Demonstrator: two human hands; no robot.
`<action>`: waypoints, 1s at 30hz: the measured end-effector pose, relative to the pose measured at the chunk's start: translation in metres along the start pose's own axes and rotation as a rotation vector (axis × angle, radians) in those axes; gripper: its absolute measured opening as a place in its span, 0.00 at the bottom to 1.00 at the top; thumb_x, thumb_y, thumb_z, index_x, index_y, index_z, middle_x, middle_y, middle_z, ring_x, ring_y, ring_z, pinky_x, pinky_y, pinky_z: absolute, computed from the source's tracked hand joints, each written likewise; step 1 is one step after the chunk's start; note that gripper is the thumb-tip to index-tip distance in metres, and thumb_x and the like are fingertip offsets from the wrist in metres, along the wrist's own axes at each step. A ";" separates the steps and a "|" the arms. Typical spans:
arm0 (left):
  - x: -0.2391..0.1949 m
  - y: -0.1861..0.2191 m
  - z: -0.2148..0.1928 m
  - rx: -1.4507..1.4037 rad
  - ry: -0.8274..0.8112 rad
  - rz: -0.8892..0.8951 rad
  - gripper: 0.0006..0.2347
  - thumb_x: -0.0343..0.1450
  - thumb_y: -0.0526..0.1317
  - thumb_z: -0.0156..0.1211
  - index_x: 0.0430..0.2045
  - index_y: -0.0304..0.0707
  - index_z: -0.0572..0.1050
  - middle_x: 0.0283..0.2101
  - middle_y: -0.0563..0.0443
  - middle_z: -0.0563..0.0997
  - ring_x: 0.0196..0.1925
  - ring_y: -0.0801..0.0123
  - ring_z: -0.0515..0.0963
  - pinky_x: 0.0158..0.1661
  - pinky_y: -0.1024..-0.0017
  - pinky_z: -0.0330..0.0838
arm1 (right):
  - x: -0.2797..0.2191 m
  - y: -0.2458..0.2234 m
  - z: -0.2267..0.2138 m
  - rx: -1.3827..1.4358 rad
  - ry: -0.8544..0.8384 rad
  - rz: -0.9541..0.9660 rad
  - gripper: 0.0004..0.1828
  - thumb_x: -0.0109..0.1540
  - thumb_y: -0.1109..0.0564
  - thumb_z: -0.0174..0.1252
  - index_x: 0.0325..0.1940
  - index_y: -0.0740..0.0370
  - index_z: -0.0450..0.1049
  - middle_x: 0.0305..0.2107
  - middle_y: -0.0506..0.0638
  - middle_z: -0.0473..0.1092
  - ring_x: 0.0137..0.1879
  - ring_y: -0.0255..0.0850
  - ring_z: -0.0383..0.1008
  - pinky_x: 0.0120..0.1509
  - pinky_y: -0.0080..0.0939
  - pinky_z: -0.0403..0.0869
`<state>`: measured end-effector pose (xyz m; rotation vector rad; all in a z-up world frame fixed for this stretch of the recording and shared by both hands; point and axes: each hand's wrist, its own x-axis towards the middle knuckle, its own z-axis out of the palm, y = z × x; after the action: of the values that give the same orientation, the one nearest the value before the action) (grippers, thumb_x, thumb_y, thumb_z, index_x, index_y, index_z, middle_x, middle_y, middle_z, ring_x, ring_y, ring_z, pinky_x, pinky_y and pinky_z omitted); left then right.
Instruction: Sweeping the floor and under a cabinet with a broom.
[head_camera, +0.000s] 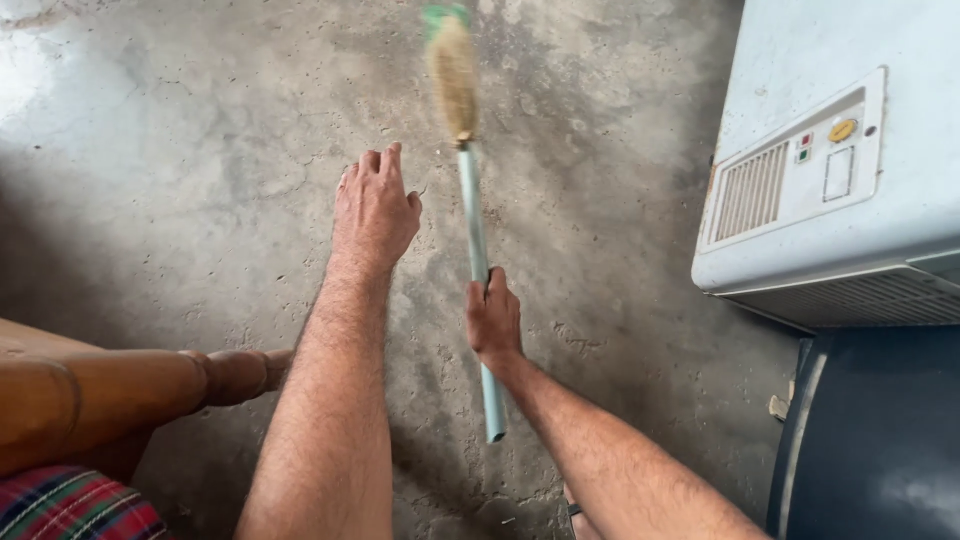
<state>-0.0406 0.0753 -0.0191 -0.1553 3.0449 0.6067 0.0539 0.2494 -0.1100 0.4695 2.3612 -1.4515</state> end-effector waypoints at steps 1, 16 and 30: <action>0.001 0.003 -0.002 -0.005 0.000 0.012 0.28 0.72 0.39 0.63 0.67 0.37 0.60 0.60 0.38 0.71 0.63 0.52 0.70 0.65 0.53 0.64 | -0.005 0.001 0.001 0.001 0.013 0.001 0.13 0.69 0.49 0.42 0.48 0.60 0.62 0.23 0.48 0.67 0.21 0.31 0.64 0.20 0.38 0.71; -0.002 0.001 -0.005 0.026 -0.054 0.028 0.28 0.72 0.39 0.64 0.68 0.36 0.60 0.61 0.36 0.71 0.62 0.50 0.72 0.62 0.53 0.67 | -0.028 -0.023 0.060 0.781 0.266 0.756 0.23 0.74 0.38 0.34 0.56 0.60 0.57 0.25 0.48 0.60 0.24 0.37 0.62 0.23 0.37 0.70; 0.007 0.018 -0.008 -0.046 0.038 0.061 0.27 0.71 0.38 0.64 0.66 0.38 0.62 0.60 0.38 0.71 0.62 0.52 0.72 0.60 0.54 0.70 | 0.007 -0.051 0.007 0.723 0.397 0.690 0.22 0.74 0.47 0.34 0.66 0.63 0.52 0.32 0.53 0.64 0.26 0.35 0.66 0.25 0.33 0.75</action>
<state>-0.0501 0.0883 -0.0057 -0.0762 3.0832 0.6864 0.0258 0.2219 -0.0759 1.6793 1.5209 -1.8904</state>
